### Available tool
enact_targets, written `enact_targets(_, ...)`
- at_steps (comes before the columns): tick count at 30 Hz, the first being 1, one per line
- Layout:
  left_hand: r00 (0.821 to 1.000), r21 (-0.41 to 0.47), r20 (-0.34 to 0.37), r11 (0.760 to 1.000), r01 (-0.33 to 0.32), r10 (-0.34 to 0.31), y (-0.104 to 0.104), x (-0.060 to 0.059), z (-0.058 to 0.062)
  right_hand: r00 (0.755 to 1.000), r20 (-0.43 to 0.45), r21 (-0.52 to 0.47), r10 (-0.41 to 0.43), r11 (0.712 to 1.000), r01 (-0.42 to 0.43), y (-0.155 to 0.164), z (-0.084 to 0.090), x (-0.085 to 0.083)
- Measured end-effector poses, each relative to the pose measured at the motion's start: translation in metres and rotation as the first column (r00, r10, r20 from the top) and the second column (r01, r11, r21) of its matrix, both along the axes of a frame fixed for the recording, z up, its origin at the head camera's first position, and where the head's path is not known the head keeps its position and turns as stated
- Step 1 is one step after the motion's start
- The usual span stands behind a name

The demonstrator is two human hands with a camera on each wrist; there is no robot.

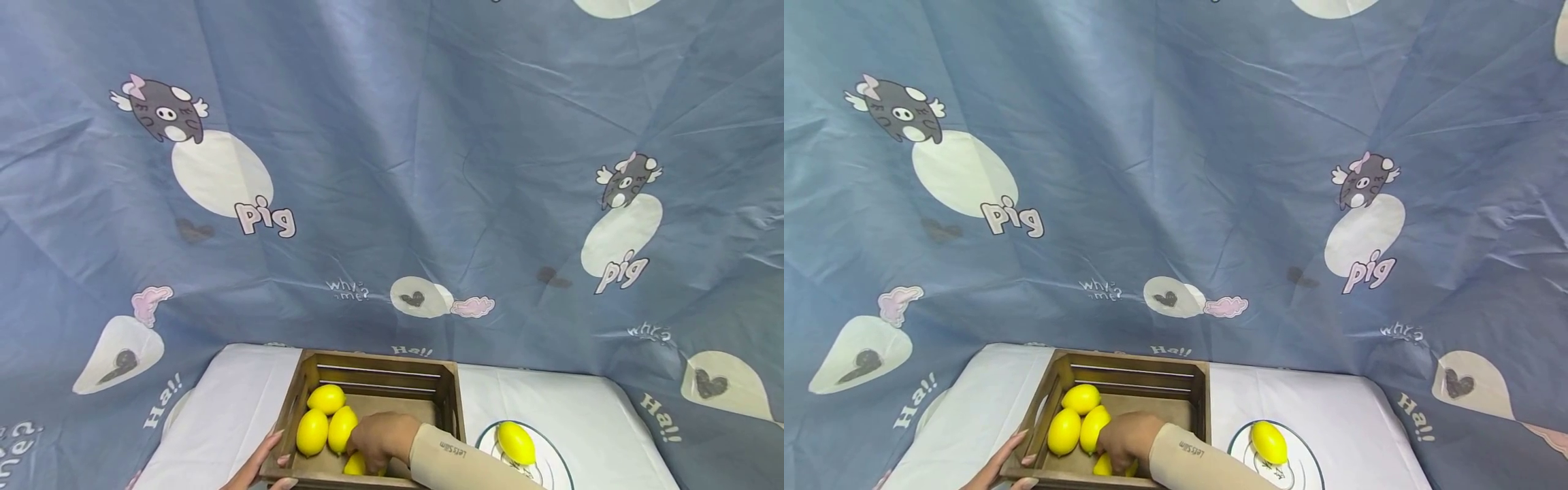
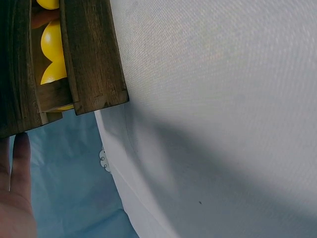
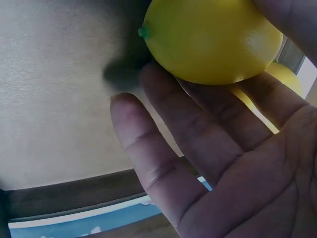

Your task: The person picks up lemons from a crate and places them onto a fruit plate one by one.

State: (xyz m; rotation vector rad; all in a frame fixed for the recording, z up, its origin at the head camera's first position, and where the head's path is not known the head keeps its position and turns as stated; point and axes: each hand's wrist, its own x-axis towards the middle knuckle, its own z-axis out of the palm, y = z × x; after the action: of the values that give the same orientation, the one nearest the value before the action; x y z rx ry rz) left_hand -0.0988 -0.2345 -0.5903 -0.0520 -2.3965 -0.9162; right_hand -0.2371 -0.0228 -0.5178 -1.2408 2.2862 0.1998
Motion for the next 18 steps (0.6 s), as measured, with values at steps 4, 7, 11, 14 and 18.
enact_targets(4,0.999,0.003,-0.022,1.0,0.03,-0.03,-0.003,-0.001,-0.002,0.999,0.045,-0.009,-0.018,1.0,0.019,0.001,-0.001,-0.004)
enact_targets(7,0.999,0.001,-0.03,0.999,0.043,-0.043,-0.003,0.0,-0.003,0.996,0.076,-0.023,-0.051,0.998,0.053,0.002,-0.001,-0.007)
enact_targets(11,0.999,-0.002,-0.017,1.0,0.03,-0.03,-0.002,0.002,-0.001,0.991,0.095,-0.037,-0.099,0.994,0.103,0.003,0.0,-0.01)
enact_targets(14,1.0,0.009,0.003,1.0,0.024,-0.024,-0.001,0.003,0.001,0.983,0.117,-0.033,-0.139,0.989,0.144,0.004,0.0,-0.011)
enact_targets(18,0.999,0.031,0.032,0.999,0.01,-0.011,0.001,0.005,0.002,0.978,0.126,-0.033,-0.168,0.984,0.173,0.004,0.0,-0.011)
